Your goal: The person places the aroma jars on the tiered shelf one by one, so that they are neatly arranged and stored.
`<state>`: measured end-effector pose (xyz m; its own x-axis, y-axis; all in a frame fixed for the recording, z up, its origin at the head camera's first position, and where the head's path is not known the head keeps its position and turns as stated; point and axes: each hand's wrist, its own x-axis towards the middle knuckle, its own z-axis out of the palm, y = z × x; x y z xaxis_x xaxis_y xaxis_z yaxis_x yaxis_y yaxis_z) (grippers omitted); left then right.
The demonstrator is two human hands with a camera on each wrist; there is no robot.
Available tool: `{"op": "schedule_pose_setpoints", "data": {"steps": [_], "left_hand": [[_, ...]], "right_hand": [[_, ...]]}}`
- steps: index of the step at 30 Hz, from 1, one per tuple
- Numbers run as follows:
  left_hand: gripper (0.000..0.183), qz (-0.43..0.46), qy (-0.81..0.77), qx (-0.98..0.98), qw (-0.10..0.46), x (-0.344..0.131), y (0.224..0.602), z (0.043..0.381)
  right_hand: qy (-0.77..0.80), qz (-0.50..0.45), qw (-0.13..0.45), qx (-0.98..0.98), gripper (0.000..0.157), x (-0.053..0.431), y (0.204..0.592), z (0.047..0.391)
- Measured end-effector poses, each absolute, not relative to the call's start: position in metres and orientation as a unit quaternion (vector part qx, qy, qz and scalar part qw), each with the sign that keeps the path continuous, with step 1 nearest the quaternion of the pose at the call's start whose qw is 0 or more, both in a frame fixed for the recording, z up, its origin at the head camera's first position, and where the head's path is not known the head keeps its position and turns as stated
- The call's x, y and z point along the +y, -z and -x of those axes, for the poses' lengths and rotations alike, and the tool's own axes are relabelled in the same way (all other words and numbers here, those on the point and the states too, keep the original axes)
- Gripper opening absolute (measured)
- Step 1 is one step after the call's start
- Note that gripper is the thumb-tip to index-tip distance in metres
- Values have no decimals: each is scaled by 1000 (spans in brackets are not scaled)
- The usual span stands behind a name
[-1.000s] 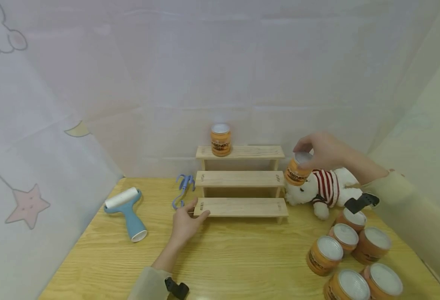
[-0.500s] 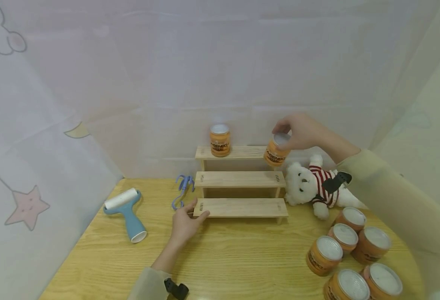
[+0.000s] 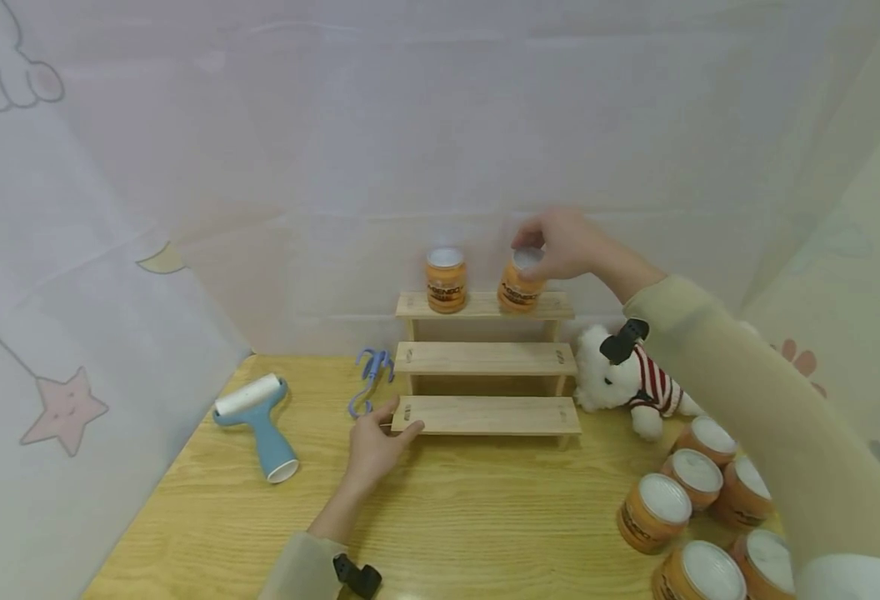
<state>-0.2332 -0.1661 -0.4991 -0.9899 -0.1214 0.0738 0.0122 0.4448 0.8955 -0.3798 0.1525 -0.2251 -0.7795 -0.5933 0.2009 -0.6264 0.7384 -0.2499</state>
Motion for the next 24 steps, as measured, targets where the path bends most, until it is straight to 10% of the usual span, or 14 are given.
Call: {"op": "schedule_pose_setpoints", "data": {"steps": [24], "left_hand": [[74,-28,524,-849,70,-172,502,234]], "right_hand": [[-192,-307,84,-928,32,127,255,397]]}}
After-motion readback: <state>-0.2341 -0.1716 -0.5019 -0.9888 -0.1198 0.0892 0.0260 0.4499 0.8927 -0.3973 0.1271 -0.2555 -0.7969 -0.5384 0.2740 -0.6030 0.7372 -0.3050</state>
